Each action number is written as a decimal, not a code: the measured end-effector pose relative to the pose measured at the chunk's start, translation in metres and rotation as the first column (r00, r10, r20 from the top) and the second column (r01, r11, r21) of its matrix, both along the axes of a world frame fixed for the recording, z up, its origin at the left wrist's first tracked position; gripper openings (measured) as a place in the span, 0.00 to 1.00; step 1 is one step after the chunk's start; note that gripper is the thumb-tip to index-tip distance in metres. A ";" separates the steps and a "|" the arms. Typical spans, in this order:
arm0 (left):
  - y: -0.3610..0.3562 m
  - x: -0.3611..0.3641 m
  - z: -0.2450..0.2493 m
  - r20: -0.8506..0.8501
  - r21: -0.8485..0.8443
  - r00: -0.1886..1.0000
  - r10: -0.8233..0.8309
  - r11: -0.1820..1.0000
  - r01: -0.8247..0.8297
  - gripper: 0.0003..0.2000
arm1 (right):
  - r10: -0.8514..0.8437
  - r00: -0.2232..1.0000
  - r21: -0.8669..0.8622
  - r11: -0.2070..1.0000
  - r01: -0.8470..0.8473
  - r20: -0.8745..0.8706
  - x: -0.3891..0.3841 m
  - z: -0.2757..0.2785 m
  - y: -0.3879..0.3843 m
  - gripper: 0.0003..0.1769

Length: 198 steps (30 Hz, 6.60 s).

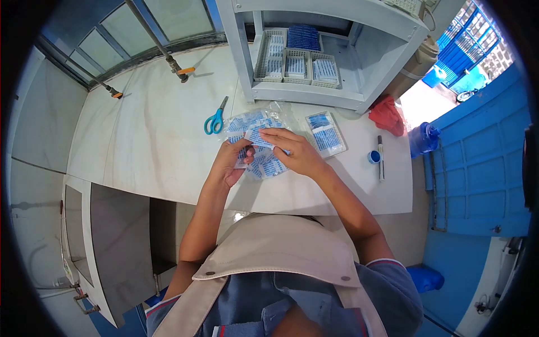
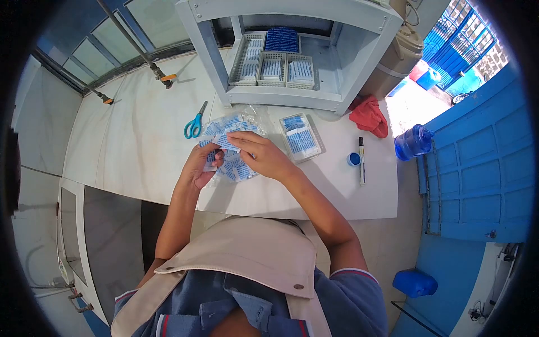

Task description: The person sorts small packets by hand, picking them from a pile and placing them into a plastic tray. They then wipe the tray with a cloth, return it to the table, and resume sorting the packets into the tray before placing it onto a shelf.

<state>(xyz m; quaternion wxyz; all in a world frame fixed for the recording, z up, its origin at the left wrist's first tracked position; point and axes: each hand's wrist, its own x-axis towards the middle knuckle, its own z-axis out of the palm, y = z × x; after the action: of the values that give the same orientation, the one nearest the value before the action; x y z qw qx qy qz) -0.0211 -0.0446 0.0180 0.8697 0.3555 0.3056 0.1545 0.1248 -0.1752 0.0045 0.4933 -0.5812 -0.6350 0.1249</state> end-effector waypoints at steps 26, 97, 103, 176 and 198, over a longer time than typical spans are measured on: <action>-0.022 0.019 -0.015 0.008 -0.001 0.995 0.100 0.995 -0.100 0.23 | -0.062 0.998 -0.118 0.991 0.062 0.004 -0.037 -0.005 -0.004 0.11; -0.087 0.152 -0.010 0.031 -0.011 0.970 0.243 0.970 -0.243 0.16 | -0.603 0.793 0.132 0.796 0.591 0.089 0.029 -0.012 -0.061 0.17; -0.077 0.124 -0.002 0.045 0.583 0.999 0.029 0.811 -0.049 0.11 | -0.489 0.864 -0.111 0.872 0.477 -0.123 0.075 -0.003 -0.080 0.08; -0.051 0.155 -0.053 -0.153 0.919 0.985 0.082 -0.356 0.172 0.04 | -0.394 0.699 0.006 0.873 0.487 0.597 0.134 -0.029 -0.041 0.06; -0.072 0.161 -0.049 -0.380 0.871 0.890 0.253 -0.227 0.436 0.02 | -0.346 0.759 -0.069 0.888 0.455 0.552 0.139 -0.024 -0.040 0.04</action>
<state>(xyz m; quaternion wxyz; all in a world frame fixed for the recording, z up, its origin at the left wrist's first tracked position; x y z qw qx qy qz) 0.1398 -0.1167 -0.0305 0.1730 0.9426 0.2213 0.1807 0.2637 -0.2155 -0.0194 0.2555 -0.7617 -0.5894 -0.0848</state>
